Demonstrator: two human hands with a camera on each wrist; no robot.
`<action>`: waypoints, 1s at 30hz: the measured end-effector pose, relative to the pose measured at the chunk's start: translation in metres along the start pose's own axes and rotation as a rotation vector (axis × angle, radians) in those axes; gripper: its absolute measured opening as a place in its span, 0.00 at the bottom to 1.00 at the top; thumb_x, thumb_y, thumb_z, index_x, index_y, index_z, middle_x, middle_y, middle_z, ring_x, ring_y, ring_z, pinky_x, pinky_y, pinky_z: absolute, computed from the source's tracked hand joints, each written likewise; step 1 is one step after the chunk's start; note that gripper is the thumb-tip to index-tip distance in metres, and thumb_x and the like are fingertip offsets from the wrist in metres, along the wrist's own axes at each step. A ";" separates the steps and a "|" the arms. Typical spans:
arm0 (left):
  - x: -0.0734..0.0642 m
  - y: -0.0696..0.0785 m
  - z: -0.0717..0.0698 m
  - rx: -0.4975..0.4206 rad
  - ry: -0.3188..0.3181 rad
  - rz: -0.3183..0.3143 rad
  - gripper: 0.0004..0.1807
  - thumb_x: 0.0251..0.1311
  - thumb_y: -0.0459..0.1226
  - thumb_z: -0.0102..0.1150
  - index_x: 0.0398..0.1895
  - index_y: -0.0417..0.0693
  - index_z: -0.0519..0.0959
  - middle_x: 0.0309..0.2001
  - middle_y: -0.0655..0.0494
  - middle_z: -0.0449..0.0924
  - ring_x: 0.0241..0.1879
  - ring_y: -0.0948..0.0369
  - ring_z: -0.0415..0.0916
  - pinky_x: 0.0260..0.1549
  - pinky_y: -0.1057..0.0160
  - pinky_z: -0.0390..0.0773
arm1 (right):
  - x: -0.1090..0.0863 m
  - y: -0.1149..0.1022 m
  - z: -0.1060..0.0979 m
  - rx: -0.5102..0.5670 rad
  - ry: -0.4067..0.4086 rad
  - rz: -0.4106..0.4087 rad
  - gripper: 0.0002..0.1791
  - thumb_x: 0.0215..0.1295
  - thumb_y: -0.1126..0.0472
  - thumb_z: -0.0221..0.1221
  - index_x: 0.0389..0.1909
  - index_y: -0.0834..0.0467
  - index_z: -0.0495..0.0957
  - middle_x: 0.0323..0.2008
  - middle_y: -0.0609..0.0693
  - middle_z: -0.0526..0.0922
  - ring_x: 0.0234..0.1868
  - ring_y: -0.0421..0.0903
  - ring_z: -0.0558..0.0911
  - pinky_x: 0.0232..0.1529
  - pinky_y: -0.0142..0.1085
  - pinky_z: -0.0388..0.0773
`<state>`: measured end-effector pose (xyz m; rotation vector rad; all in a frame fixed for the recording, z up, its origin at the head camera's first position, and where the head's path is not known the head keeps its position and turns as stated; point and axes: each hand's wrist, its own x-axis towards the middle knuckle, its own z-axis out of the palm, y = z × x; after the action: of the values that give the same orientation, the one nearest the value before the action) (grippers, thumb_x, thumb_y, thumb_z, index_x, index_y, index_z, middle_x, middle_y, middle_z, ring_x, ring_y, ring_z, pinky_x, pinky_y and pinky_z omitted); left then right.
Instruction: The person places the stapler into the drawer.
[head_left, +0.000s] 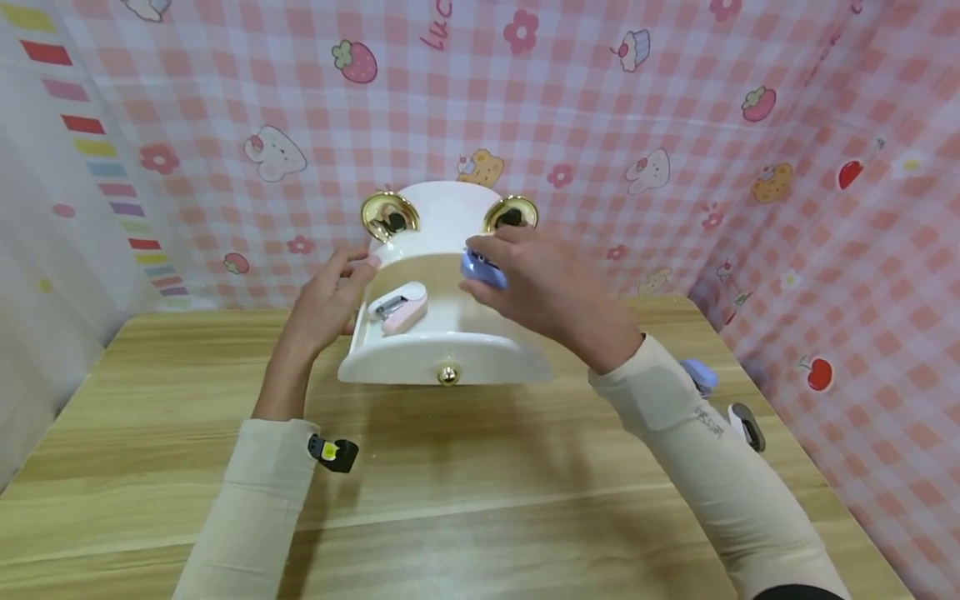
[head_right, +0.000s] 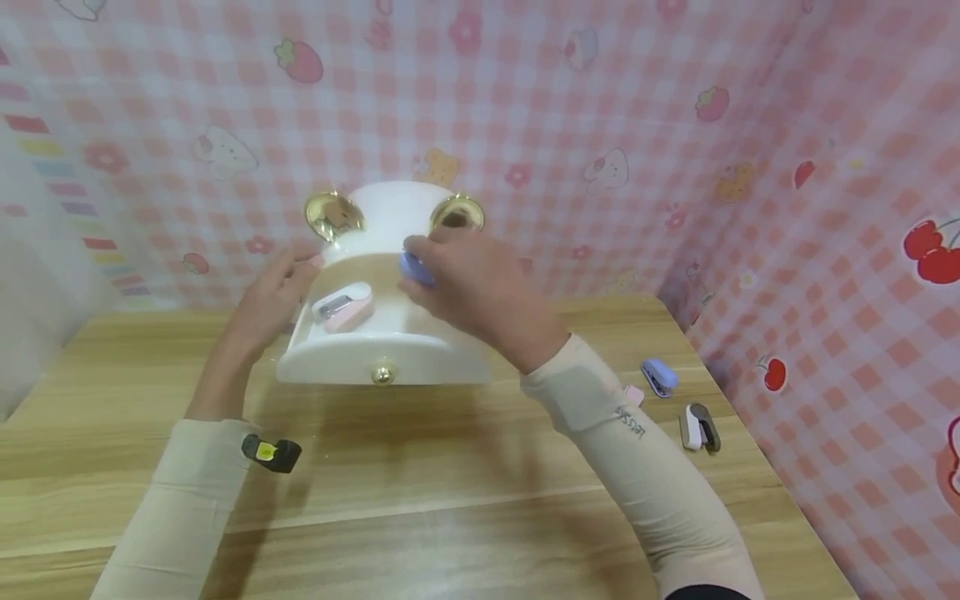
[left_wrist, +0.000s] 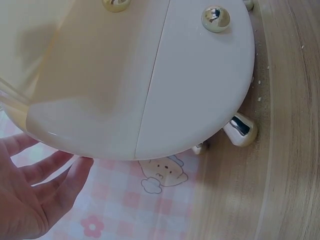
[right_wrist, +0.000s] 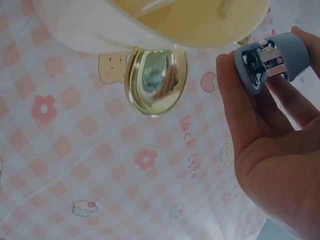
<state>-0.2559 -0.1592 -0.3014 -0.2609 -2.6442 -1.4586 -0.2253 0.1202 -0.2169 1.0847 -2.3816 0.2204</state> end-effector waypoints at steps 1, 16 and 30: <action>0.000 0.000 0.000 -0.003 -0.003 -0.003 0.40 0.71 0.66 0.39 0.76 0.51 0.63 0.68 0.38 0.67 0.62 0.39 0.68 0.40 0.42 0.84 | 0.001 0.000 0.002 0.019 -0.009 -0.011 0.20 0.66 0.52 0.68 0.52 0.62 0.83 0.41 0.56 0.85 0.37 0.49 0.83 0.37 0.42 0.82; -0.001 -0.002 0.001 -0.006 0.000 0.011 0.39 0.72 0.65 0.39 0.76 0.51 0.62 0.68 0.37 0.67 0.64 0.39 0.67 0.46 0.40 0.81 | 0.010 0.002 0.031 0.090 -0.150 -0.099 0.17 0.68 0.49 0.65 0.49 0.56 0.84 0.38 0.49 0.84 0.34 0.45 0.81 0.34 0.39 0.80; 0.001 -0.006 0.002 -0.003 0.006 0.027 0.40 0.72 0.65 0.39 0.75 0.49 0.63 0.67 0.36 0.68 0.64 0.39 0.67 0.43 0.42 0.83 | 0.022 -0.005 0.046 0.009 -0.305 0.000 0.14 0.70 0.51 0.62 0.52 0.51 0.82 0.41 0.47 0.81 0.35 0.47 0.80 0.34 0.43 0.79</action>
<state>-0.2585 -0.1611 -0.3072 -0.2913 -2.6236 -1.4532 -0.2516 0.0866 -0.2448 1.1948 -2.6500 0.0684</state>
